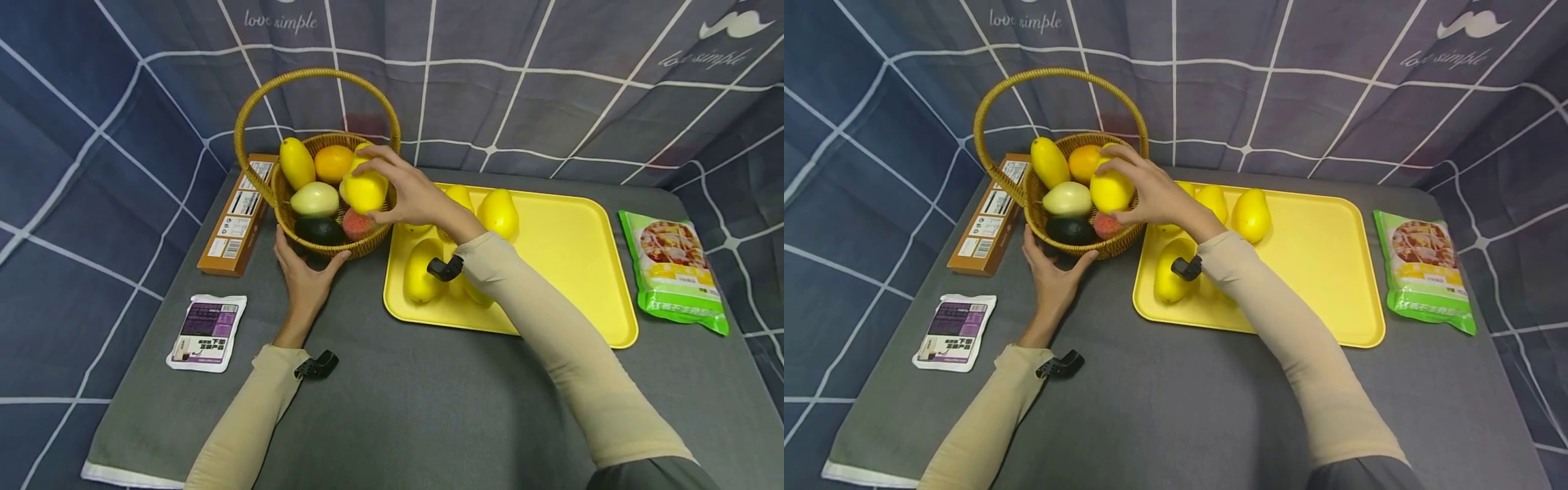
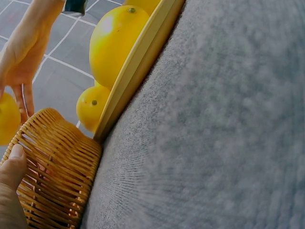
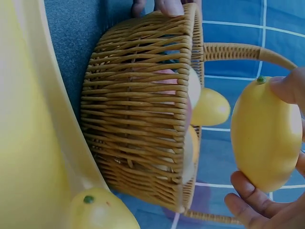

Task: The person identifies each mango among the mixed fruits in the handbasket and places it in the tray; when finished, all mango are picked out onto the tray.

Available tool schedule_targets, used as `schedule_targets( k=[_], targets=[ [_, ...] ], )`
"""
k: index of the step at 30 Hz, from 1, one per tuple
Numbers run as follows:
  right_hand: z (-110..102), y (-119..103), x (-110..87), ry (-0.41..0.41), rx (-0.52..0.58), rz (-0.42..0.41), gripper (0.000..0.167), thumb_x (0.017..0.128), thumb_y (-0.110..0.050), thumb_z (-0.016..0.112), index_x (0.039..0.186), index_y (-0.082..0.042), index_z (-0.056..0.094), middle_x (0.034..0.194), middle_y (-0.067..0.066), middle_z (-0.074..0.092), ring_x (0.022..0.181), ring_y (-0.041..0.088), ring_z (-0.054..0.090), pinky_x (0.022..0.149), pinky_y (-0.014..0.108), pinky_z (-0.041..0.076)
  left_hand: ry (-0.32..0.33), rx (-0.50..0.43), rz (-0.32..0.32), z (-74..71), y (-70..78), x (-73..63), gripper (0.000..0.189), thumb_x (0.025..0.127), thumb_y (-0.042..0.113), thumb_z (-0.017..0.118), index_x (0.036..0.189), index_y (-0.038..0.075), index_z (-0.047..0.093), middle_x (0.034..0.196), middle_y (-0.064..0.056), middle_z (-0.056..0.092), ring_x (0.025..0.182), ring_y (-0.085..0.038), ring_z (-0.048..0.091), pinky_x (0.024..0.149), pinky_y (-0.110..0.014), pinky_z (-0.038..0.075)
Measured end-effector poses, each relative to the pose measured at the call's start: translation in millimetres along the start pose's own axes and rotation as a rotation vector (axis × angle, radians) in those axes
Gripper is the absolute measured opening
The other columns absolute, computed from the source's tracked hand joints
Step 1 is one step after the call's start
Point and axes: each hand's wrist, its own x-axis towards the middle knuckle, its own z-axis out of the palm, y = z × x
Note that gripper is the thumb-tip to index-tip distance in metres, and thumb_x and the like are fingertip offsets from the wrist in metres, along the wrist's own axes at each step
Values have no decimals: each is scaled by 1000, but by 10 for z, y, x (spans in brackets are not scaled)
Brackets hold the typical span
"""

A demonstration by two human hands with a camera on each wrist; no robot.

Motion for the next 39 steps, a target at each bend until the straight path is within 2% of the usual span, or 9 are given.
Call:
schedule_targets(
  k=[7, 9, 20, 28, 36, 39],
  targets=[
    [-117, -26, -222, 33, 17, -33, 57, 76, -24, 78, 129, -15, 59, 151, 3, 37, 138, 17, 38, 107, 38, 39, 2, 20, 17, 6, -9, 6, 122, 70, 26, 90, 157, 9, 6, 157, -15, 17, 144, -24, 23, 116, -51, 22],
    [-138, -20, -278, 40, 19, -32, 57, 76, -24, 79, 129, -16, 59, 151, 3, 38, 138, 17, 38, 107, 39, 38, 6, 18, 21, 8, -14, 10, 121, 70, 25, 90, 157, 10, 6, 158, -15, 17, 144, -24, 22, 117, -50, 21],
    [-226, -11, -598, 52, 17, -8, 59, 75, -25, 80, 129, -17, 59, 152, 1, 38, 140, 19, 36, 109, 41, 37, 5, 9, -1, -1, -19, -18, 123, 69, 26, 91, 158, 13, 6, 159, -11, 15, 144, -22, 21, 114, -54, 27],
    [-347, 56, -902, 93, 5, 58, 59, 74, -20, 82, 129, -17, 60, 151, 1, 39, 139, 21, 38, 108, 44, 38, 1, 11, -1, 7, -4, -18, 123, 69, 26, 91, 157, 12, 6, 158, -14, 16, 144, -23, 22, 114, -53, 26],
    [-507, 110, -1191, 107, -12, 138, 61, 74, -21, 82, 130, -20, 59, 153, -4, 36, 140, 20, 37, 108, 48, 37, -2, -5, -18, 9, 1, -9, 122, 70, 25, 90, 158, 14, 5, 157, -15, 17, 144, -22, 22, 110, -55, 32],
    [-577, 148, -1274, 128, -12, 137, 61, 73, -18, 82, 130, -19, 60, 152, -3, 38, 140, 20, 37, 109, 47, 37, 1, -6, -19, 4, 11, -7, 122, 70, 25, 90, 158, 15, 6, 157, -15, 16, 144, -22, 22, 109, -55, 33]
  ],
)
